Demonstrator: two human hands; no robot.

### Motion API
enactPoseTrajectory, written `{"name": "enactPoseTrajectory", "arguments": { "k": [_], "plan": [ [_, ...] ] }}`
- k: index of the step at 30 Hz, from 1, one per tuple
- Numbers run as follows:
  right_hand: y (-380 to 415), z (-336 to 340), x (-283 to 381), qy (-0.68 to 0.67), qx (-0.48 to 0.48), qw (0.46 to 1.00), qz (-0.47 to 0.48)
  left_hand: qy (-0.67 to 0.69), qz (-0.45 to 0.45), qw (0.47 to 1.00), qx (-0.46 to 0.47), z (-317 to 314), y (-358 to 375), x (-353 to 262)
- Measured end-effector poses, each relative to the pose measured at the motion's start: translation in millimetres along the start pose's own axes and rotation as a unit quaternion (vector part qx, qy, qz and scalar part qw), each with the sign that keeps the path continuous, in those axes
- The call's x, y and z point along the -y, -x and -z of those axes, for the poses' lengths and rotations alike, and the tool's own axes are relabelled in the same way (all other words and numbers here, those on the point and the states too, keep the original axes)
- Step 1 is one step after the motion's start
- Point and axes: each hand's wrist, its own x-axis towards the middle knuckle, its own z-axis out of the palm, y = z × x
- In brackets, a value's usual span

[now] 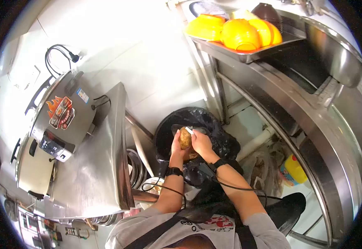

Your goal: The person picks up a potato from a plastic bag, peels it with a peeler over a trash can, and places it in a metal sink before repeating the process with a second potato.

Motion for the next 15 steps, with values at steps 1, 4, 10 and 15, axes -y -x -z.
{"name": "enactPoseTrajectory", "arguments": {
  "k": [1, 4, 10, 15],
  "plan": [
    [1, -6, 2, 0.03, 0.036, 0.998, -0.032, -0.001, -0.001, 1.0, -0.011, 10, -5, 0],
    [9, -22, -10, 0.036, 0.077, 0.996, -0.015, -0.033, -0.064, 0.997, 0.02, 41, -14, 12],
    [49, -41, -23, 0.064, 0.258, 0.964, -0.017, 0.069, -0.062, 0.99, -0.101, 39, -11, 24],
    [37, -18, -22, 0.014, 0.188, 0.982, -0.032, 0.106, -0.084, 0.991, 0.009, 46, -27, 27]
  ]
}}
